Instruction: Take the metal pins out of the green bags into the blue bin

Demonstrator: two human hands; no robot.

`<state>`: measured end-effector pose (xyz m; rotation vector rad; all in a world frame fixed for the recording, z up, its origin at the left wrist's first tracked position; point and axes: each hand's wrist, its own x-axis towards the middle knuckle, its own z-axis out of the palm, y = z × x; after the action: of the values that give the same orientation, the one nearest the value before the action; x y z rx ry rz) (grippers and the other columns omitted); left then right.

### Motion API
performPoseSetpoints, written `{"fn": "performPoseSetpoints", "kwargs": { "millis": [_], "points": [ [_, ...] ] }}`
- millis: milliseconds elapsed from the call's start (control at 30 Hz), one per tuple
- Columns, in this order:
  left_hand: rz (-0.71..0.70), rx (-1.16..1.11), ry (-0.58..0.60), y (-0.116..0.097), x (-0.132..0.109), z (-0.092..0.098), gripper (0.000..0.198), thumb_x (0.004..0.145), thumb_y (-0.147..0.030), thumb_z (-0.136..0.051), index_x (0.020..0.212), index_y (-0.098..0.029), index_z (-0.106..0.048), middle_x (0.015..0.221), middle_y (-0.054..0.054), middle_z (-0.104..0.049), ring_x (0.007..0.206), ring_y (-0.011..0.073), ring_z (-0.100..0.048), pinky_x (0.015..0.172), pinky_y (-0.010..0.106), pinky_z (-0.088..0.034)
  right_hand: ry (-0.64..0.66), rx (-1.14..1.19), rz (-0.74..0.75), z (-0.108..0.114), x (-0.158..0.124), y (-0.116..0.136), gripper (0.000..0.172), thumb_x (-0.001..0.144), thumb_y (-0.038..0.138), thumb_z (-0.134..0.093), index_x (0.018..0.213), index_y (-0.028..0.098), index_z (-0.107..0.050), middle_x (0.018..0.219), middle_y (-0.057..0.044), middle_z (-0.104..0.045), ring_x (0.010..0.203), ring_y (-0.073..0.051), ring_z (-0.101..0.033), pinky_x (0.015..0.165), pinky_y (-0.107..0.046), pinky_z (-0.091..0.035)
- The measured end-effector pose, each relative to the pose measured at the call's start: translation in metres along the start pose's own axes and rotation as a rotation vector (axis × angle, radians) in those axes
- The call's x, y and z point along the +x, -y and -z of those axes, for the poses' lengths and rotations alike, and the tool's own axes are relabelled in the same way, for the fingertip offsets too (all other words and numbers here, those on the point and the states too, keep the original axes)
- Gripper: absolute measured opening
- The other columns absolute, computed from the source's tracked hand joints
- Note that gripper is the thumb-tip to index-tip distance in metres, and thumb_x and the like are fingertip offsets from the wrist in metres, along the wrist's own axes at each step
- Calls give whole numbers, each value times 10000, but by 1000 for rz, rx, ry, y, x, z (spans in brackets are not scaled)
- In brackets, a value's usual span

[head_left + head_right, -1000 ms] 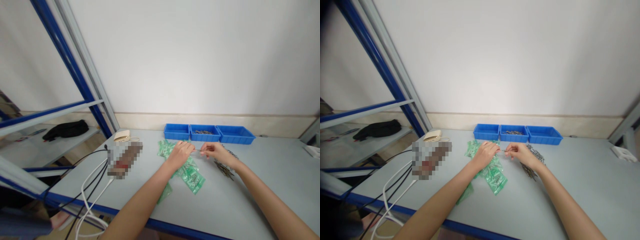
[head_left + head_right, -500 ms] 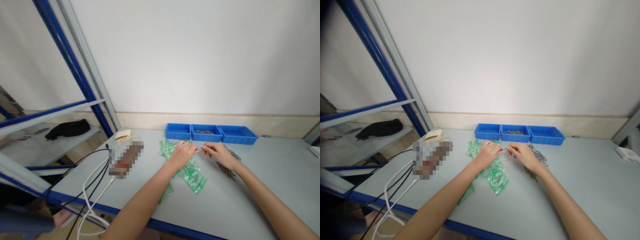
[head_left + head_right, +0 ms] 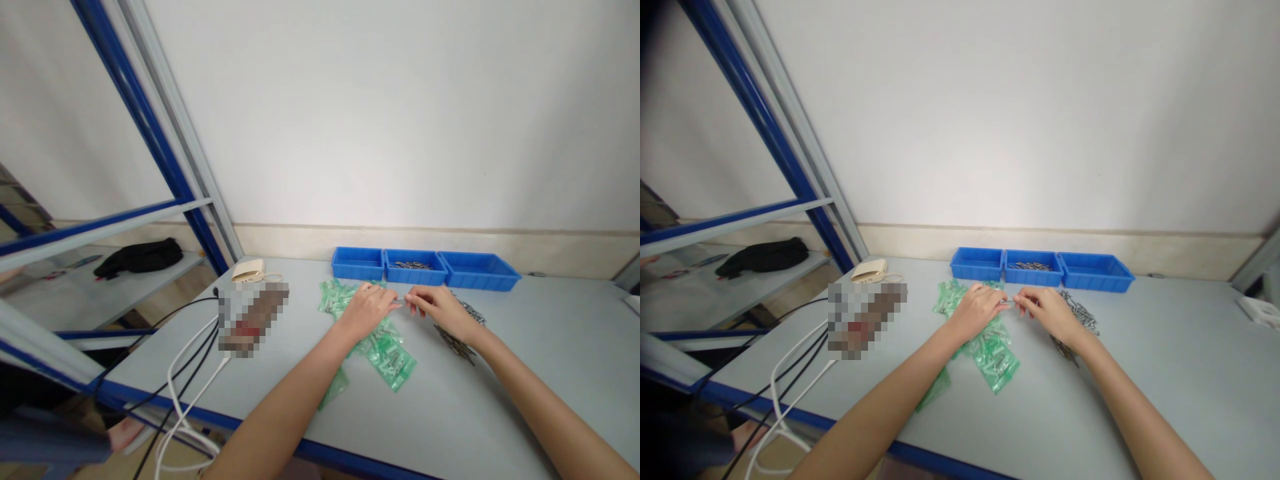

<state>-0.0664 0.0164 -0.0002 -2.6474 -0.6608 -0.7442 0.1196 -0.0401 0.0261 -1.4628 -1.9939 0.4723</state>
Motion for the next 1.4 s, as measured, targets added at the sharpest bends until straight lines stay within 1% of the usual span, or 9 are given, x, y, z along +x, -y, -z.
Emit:
{"fn": "performPoseSetpoints", "kwargs": {
  "millis": [67, 233, 367, 500, 633, 733, 967, 1267, 1400],
  "points": [
    [-10, 6, -4, 0, 0, 1, 268, 949, -309, -292, 858, -174, -504, 764, 3, -600, 766, 150, -551, 732, 306, -329, 19, 24, 4, 0, 0, 0, 418, 889, 441, -388, 646, 163, -584, 618, -19, -612, 571, -139, -536, 602, -238, -381],
    [-18, 12, -3, 0, 0, 4, 290, 954, -262, -272, 824, -171, -514, 756, 10, -601, 771, 157, -546, 738, 317, -331, 33, 104, -5, -2, 0, -4, 281, 805, 443, -537, 870, 177, -600, 675, -4, -624, 575, -139, -532, 561, -227, -390],
    [-6, 13, 8, 1, 0, 2, 284, 952, -263, -283, 818, -164, -513, 734, 17, -597, 768, 160, -553, 729, 319, -338, 5, 58, 9, -2, 0, -4, 291, 806, 448, -532, 779, 170, -615, 642, -13, -613, 565, -142, -524, 556, -233, -384],
    [-12, 18, 7, 1, 0, 0, 287, 953, -284, -283, 809, -164, -500, 708, 2, -591, 739, 149, -560, 710, 305, -346, 42, 47, 47, 0, 0, -1, 358, 867, 461, -437, 771, 168, -619, 663, -20, -623, 575, -142, -540, 586, -241, -396],
    [-4, 24, -24, 1, 0, 0, 271, 942, -345, -304, 892, -169, -504, 735, -3, -599, 737, 148, -562, 703, 294, -348, 74, 59, 54, 2, -2, 4, 415, 903, 448, -371, 688, 165, -585, 663, -12, -620, 586, -135, -536, 612, -241, -392],
    [-30, 20, -35, 1, 0, 1, 262, 950, -295, -296, 854, -176, -509, 738, -9, -606, 738, 142, -558, 716, 294, -341, 104, 78, 18, 2, -3, 7, 460, 913, 457, -333, 655, 163, -576, 642, -10, -613, 590, -138, -538, 622, -245, -395],
    [-17, 17, -25, 0, 0, 5, 299, 953, -273, -285, 779, -170, -505, 711, -2, -608, 729, 150, -555, 712, 301, -337, 92, 91, 8, 0, 0, 0, 401, 847, 515, -441, 802, 158, -616, 693, -26, -632, 599, -152, -547, 601, -249, -408],
    [-19, 1, -18, 0, 0, 3, 275, 948, -305, -306, 849, -164, -521, 730, -1, -608, 749, 142, -570, 711, 295, -333, 85, 77, 15, 0, -2, 4, 477, 899, 470, -345, 628, 158, -584, 612, -19, -607, 584, -144, -535, 601, -236, -393],
    [-36, -2, -31, 0, 0, 4, 259, 943, -267, -331, 811, -171, -532, 711, -1, -612, 740, 148, -566, 711, 305, -330, 89, 82, 6, -2, -1, 0, 375, 864, 485, -424, 788, 169, -612, 666, -14, -626, 582, -144, -539, 592, -240, -400]
  ]
}}
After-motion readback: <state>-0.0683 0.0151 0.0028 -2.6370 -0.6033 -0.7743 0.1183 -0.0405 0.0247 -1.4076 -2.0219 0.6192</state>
